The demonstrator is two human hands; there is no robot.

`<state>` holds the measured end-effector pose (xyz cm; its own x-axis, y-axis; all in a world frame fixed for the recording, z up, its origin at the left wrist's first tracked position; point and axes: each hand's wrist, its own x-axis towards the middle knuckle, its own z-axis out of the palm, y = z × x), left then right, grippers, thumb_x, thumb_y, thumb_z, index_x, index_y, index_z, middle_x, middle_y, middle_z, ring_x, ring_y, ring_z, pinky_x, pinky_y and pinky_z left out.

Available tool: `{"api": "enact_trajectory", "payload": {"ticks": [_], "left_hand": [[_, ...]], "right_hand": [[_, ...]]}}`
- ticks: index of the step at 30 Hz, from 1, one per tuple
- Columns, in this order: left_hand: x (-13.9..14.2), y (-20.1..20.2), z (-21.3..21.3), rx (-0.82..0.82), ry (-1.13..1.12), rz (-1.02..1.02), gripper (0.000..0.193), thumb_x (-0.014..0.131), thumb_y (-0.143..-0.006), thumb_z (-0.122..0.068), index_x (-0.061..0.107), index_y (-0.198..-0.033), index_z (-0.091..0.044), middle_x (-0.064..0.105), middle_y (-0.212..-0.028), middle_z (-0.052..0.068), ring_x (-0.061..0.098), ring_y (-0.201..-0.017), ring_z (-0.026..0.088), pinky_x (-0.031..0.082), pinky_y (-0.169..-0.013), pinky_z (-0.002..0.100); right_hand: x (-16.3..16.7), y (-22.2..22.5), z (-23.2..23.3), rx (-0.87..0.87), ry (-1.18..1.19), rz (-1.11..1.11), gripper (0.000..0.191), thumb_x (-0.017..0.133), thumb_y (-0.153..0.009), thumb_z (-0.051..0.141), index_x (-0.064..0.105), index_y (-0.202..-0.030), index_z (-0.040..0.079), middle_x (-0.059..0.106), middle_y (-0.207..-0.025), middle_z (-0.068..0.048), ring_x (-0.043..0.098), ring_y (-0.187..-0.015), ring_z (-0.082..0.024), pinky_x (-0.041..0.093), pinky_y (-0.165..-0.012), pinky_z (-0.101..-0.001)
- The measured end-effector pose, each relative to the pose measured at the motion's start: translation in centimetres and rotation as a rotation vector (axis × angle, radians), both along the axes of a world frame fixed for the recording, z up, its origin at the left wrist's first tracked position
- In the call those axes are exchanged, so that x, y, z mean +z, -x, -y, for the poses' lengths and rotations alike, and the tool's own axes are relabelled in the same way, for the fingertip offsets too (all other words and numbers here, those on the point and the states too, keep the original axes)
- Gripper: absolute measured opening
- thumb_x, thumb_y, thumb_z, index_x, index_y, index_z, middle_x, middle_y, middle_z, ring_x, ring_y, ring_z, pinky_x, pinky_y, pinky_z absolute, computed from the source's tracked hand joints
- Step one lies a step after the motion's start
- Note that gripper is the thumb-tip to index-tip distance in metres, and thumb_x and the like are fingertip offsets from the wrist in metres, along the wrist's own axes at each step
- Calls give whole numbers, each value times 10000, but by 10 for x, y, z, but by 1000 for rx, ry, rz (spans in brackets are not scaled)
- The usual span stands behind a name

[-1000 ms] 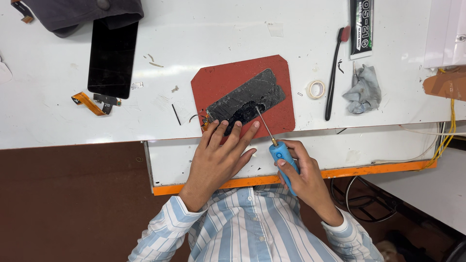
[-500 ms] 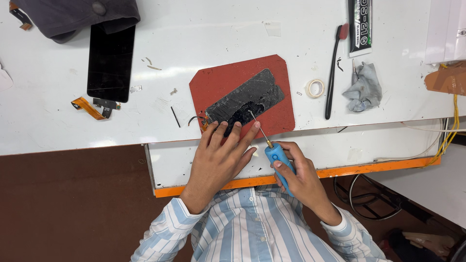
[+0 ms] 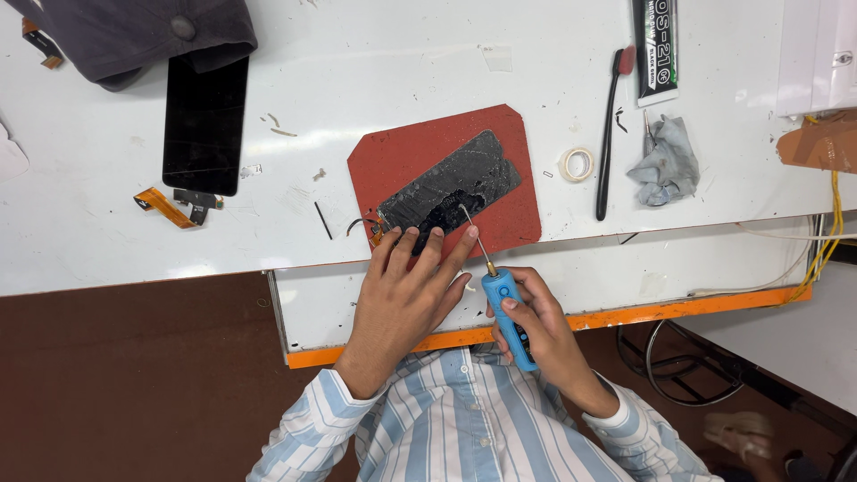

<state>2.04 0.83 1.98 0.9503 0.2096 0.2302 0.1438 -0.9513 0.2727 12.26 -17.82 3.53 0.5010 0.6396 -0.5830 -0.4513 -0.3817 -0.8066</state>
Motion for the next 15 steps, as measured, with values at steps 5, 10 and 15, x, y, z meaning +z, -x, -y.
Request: {"api": "enact_trajectory", "payload": {"ticks": [5, 10, 15], "left_hand": [[2, 0, -2, -4, 14, 9, 575, 673, -970, -439, 518, -1487, -239, 643, -1245, 100, 580, -1193, 313, 433, -1093, 502], [3, 1, -3, 0, 22, 16, 575, 686, -968, -424, 523, -1485, -231, 645, -1241, 97, 583, -1184, 313, 441, -1083, 498], [4, 0, -5, 2, 36, 23, 552, 687, -968, -403, 537, -1471, -233, 652, -1239, 87, 587, -1175, 298, 450, -1085, 479]], "right_hand": [[-5, 16, -4, -109, -142, -174, 333, 446, -997, 200, 437, -1282, 28, 590, -890, -117, 578, -507, -107, 475, -380, -243], [-12, 26, -6, -185, -222, -248, 325, 430, -1014, 210, 430, -1279, 22, 576, -893, -126, 577, -526, -115, 484, -407, -251], [-23, 31, -6, -200, -297, -225, 331, 420, -1010, 219, 412, -1266, 10, 577, -900, -143, 578, -510, -130, 491, -396, -267]]}}
